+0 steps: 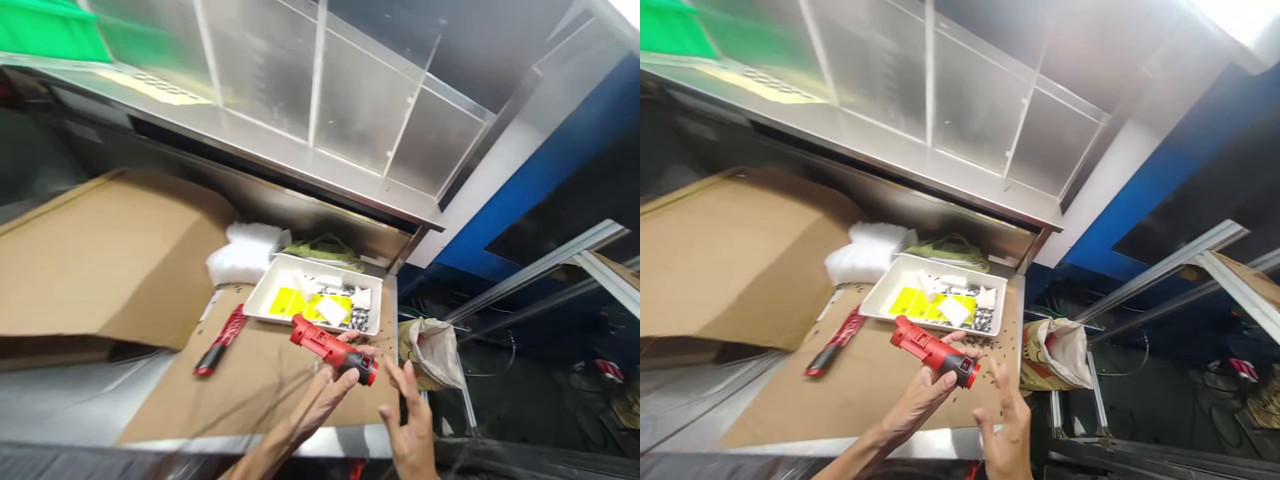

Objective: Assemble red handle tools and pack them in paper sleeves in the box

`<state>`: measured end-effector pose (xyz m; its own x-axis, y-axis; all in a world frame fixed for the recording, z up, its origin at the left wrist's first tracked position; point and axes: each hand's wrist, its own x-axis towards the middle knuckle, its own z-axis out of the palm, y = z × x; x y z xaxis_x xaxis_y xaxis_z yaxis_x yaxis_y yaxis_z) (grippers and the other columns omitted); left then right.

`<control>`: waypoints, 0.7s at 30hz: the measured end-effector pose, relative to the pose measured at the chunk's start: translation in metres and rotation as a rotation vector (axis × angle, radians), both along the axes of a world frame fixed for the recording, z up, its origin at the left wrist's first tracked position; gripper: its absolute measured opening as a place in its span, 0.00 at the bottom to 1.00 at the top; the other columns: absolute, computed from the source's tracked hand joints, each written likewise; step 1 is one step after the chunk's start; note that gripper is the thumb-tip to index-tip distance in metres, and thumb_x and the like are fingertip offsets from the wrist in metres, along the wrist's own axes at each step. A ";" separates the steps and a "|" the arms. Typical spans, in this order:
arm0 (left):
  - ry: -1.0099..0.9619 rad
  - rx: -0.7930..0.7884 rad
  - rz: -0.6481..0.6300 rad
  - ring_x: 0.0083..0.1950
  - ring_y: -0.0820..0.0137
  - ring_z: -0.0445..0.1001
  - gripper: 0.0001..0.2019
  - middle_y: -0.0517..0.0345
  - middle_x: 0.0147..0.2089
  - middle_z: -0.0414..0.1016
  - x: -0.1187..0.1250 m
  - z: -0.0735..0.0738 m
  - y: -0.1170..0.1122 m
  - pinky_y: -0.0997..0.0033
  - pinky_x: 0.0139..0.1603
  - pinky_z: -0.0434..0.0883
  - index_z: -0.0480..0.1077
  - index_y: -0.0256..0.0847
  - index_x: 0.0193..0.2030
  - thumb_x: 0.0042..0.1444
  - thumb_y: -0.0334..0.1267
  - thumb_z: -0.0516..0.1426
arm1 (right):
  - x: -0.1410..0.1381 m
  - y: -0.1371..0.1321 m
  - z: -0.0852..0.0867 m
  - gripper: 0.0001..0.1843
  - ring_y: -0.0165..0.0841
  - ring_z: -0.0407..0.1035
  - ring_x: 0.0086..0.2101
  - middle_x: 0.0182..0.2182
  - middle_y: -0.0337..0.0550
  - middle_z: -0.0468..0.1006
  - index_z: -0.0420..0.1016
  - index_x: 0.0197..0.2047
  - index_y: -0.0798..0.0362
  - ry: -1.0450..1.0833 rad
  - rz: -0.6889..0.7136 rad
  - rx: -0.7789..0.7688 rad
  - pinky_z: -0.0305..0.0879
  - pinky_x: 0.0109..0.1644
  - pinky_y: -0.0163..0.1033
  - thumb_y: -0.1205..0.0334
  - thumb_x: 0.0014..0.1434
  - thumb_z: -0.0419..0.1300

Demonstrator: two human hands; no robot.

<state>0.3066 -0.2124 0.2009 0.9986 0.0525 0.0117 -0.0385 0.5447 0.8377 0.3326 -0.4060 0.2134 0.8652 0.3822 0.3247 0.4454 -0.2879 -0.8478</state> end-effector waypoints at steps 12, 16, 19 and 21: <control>-0.103 0.146 0.149 0.63 0.55 0.73 0.26 0.47 0.62 0.71 -0.060 -0.018 0.075 0.46 0.70 0.65 0.68 0.48 0.57 0.56 0.54 0.65 | -0.041 0.133 0.009 0.24 0.50 0.64 0.62 0.59 0.54 0.72 0.85 0.34 0.50 0.571 -0.067 0.242 0.58 0.67 0.54 0.37 0.49 0.70; -0.129 0.159 0.175 0.62 0.55 0.74 0.23 0.45 0.64 0.69 -0.060 -0.031 0.074 0.47 0.70 0.65 0.65 0.48 0.57 0.59 0.51 0.63 | -0.043 0.145 0.012 0.21 0.47 0.66 0.60 0.57 0.52 0.75 0.86 0.35 0.51 0.610 -0.047 0.328 0.61 0.65 0.49 0.41 0.49 0.71; -0.120 0.149 0.190 0.64 0.55 0.73 0.26 0.47 0.67 0.66 -0.057 -0.039 0.070 0.46 0.71 0.64 0.62 0.52 0.60 0.58 0.52 0.63 | -0.042 0.149 0.014 0.20 0.45 0.67 0.59 0.57 0.51 0.76 0.86 0.40 0.50 0.637 -0.006 0.370 0.61 0.64 0.48 0.44 0.52 0.70; -0.087 0.141 0.177 0.65 0.54 0.71 0.30 0.47 0.68 0.66 -0.054 -0.041 0.068 0.45 0.71 0.63 0.59 0.53 0.63 0.57 0.55 0.63 | -0.039 0.150 0.015 0.18 0.45 0.67 0.58 0.56 0.51 0.76 0.86 0.38 0.50 0.632 0.018 0.372 0.62 0.64 0.47 0.45 0.53 0.70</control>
